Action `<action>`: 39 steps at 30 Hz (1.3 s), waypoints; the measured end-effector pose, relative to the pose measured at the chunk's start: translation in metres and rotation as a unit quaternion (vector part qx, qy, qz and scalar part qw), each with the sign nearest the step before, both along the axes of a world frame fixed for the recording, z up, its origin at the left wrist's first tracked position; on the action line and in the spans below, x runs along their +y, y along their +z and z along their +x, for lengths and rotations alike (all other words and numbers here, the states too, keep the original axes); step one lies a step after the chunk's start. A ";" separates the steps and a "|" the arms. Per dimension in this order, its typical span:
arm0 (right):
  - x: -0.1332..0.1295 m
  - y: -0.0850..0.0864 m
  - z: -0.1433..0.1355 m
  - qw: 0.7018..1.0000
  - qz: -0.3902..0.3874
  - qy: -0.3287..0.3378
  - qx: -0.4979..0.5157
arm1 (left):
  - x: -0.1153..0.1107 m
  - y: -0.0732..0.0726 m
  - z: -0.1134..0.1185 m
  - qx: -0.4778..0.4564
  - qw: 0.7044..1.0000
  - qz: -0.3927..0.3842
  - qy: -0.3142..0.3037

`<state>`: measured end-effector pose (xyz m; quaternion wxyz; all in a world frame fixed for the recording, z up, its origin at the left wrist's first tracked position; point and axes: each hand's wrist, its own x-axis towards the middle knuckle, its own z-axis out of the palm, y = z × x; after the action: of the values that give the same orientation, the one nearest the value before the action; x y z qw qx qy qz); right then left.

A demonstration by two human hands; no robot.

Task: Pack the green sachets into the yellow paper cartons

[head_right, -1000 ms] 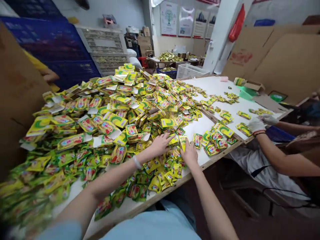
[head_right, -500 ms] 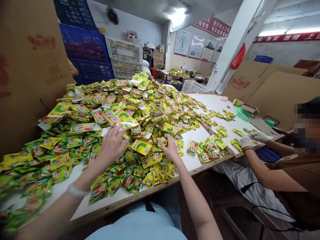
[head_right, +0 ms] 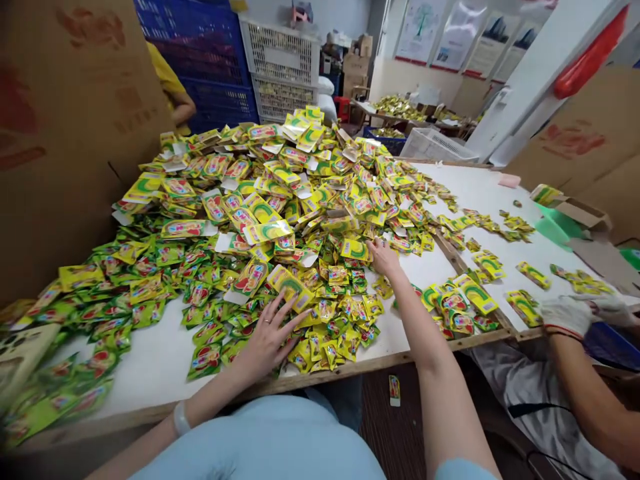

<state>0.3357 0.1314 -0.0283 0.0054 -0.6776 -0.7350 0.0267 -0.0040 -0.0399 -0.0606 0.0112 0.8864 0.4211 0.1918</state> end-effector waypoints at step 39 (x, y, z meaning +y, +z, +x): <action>-0.188 -0.099 -0.046 0.910 0.178 -0.193 0.321 | 0.027 0.028 0.022 -0.641 0.549 -0.534 0.051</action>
<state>0.2898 -0.0562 -0.1273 0.3663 -0.7491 -0.5410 0.1099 0.0178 -0.0133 -0.0325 0.7398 0.3358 0.3719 0.4490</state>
